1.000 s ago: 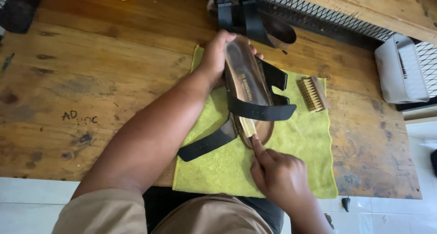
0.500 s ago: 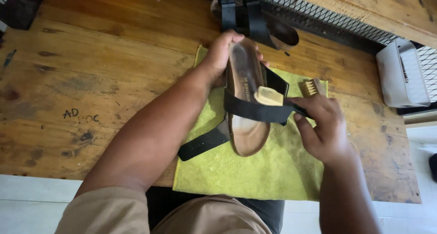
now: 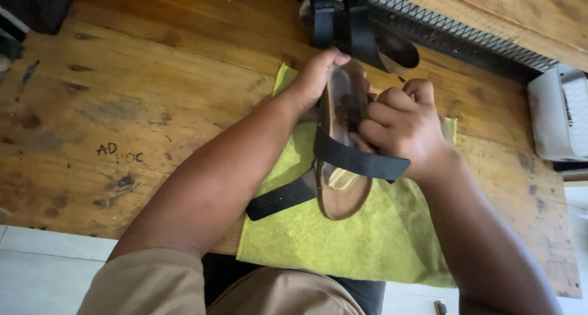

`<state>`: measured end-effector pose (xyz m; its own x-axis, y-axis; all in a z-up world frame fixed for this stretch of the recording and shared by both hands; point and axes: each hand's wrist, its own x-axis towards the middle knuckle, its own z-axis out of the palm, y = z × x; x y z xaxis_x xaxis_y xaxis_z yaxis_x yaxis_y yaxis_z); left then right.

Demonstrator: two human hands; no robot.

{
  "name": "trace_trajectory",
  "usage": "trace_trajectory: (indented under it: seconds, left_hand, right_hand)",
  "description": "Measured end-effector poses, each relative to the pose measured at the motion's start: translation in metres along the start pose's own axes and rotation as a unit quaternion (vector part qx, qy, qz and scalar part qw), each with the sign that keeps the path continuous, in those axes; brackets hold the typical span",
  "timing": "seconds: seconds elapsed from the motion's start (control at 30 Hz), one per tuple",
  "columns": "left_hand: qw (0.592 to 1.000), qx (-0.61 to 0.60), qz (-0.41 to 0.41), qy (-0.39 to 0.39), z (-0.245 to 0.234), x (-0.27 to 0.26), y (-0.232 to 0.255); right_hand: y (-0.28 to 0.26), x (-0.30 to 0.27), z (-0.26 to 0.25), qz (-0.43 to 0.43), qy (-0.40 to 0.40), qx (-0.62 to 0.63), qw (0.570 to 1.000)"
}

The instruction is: Cleaning the footbed and straps of a sandal using a small brush on a workbench.

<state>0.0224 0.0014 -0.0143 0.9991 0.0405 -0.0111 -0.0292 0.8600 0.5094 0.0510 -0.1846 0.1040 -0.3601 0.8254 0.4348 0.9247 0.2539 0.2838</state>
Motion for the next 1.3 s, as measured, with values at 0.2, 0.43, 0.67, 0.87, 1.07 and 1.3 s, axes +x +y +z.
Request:
trace_trajectory:
  seconds: [0.2,0.43,0.67,0.87,1.07,1.3]
  left_hand:
    - [0.993,-0.015,-0.044,0.108,0.001,0.010,-0.005]
    - [0.982,0.079,-0.010,0.171,-0.005,0.021,-0.008]
    - [0.995,0.073,0.027,0.060,0.000,0.002,-0.001]
    - [0.989,0.065,-0.026,0.129,0.004,0.000,-0.002]
    - [0.994,0.028,-0.027,0.105,-0.004,0.009,-0.007]
    - [0.986,0.012,-0.031,0.162,-0.001,0.011,-0.007]
  right_hand:
    - [0.011,0.004,0.028,0.036,-0.029,-0.091,0.995]
    - [0.013,-0.008,0.067,0.055,0.059,0.072,0.994]
    - [-0.009,-0.006,0.051,0.062,0.025,0.116,0.991]
    - [0.013,-0.016,0.054,0.145,0.048,0.091,0.984]
    - [0.015,-0.018,0.065,0.060,0.064,0.151,0.985]
    - [0.001,-0.005,0.065,0.041,0.068,0.192,0.978]
